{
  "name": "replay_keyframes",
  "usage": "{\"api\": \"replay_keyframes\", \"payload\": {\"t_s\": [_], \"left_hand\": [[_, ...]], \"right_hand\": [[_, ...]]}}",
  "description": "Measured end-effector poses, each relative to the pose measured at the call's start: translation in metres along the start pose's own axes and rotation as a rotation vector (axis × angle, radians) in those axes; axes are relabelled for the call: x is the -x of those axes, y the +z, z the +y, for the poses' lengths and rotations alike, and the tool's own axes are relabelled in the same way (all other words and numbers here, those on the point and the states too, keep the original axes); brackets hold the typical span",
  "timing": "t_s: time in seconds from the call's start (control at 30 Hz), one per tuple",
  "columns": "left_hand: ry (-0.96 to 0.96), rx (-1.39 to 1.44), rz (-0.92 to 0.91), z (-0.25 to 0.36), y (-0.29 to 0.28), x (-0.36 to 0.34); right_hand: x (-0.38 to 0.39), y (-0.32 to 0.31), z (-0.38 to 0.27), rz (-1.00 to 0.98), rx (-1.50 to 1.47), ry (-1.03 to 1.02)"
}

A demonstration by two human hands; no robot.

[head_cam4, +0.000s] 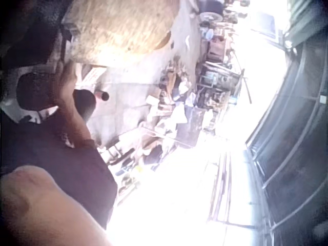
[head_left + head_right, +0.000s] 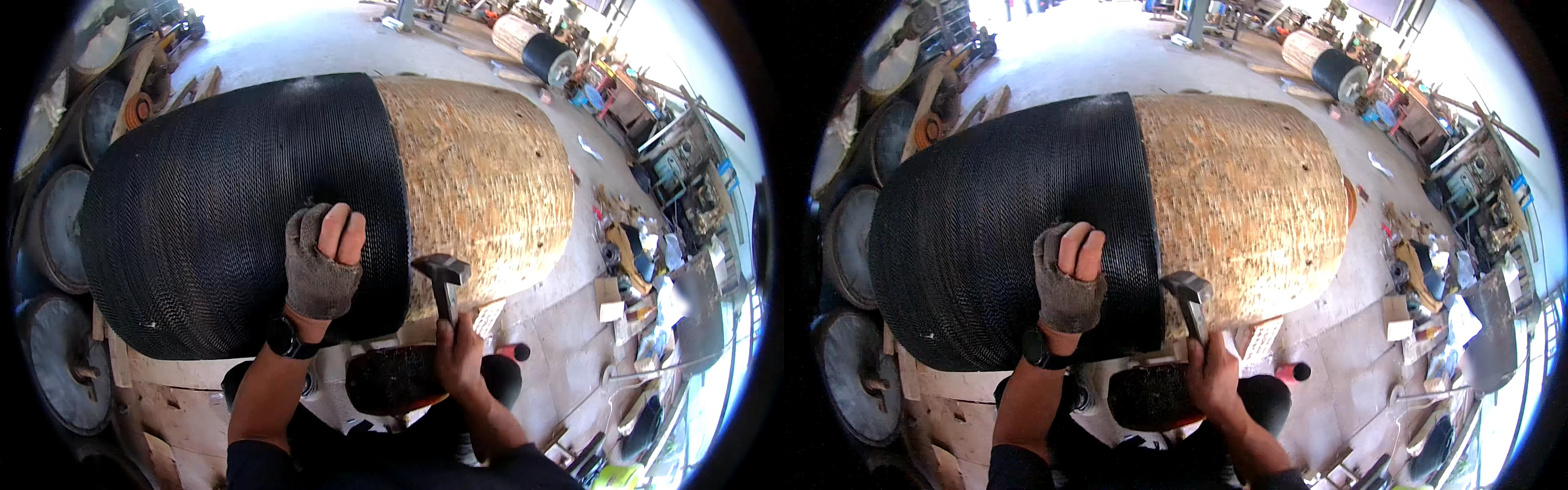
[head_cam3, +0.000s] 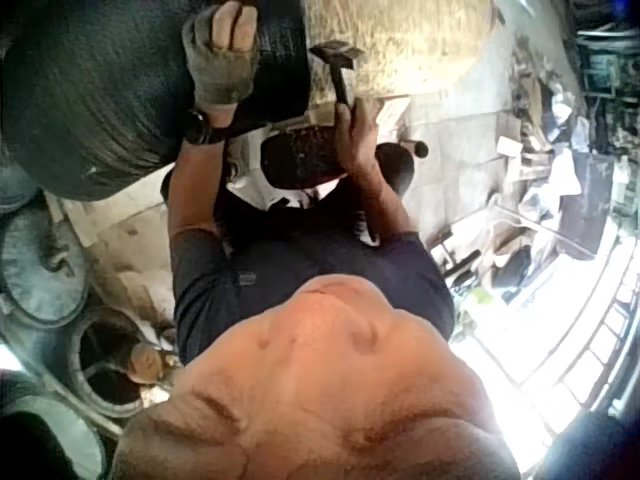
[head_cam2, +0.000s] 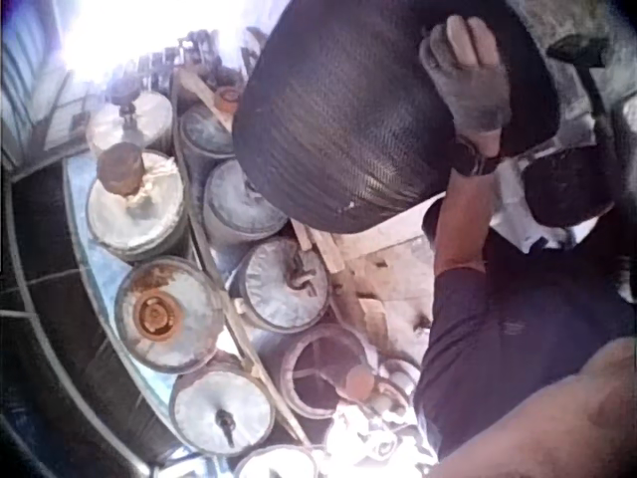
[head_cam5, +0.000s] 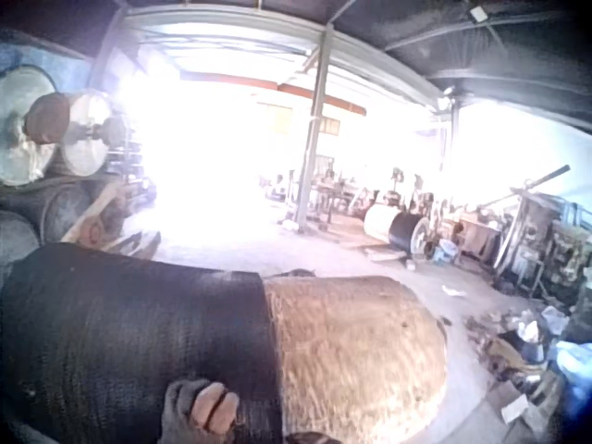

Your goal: The person uses a hammer to drive nails into a large wooden drum, securing a black textured material around part of its circumference.

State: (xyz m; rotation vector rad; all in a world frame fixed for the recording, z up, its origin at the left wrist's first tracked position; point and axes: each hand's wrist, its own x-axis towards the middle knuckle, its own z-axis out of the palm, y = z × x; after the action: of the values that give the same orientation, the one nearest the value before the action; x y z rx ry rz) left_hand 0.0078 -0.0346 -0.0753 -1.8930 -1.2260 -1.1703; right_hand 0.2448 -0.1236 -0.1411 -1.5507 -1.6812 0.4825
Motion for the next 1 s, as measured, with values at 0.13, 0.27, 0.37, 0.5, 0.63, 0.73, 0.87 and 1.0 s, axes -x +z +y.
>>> {"api": "replay_keyframes", "payload": {"t_s": [0.13, 0.27, 0.37, 0.5, 0.63, 0.73, 0.87, 1.0], "left_hand": [[0.022, -0.039, -0.019, 0.002, -0.001, -0.001], [-0.054, -0.156, -0.099, 0.005, 0.012, 0.007], [-0.124, -0.267, -0.186, -0.008, 0.01, 0.007], [0.095, -0.298, -0.132, -0.019, -0.014, 0.0], [0.101, -0.034, -0.047, 0.007, -0.003, -0.008], [0.081, 0.313, -0.183, 0.067, 0.009, 0.048], [0.135, 0.486, -0.506, 0.137, -0.005, 0.108], [0.243, 0.574, -0.675, 0.184, 0.012, 0.117]], "right_hand": [[0.019, -0.014, 0.002, 0.144, -0.231, -0.293], [0.003, -0.014, 0.011, 0.054, -0.031, 0.046], [0.01, -0.02, 0.012, -0.004, -0.174, 0.28], [0.042, -0.037, 0.016, 0.098, -0.331, 0.225], [0.08, -0.049, 0.029, 0.211, -0.518, 0.178], [0.098, -0.053, 0.039, 0.185, -0.613, 0.238], [0.109, -0.054, 0.037, 0.236, -0.777, 0.159], [0.117, -0.063, 0.047, 0.326, -0.826, 0.189]]}}
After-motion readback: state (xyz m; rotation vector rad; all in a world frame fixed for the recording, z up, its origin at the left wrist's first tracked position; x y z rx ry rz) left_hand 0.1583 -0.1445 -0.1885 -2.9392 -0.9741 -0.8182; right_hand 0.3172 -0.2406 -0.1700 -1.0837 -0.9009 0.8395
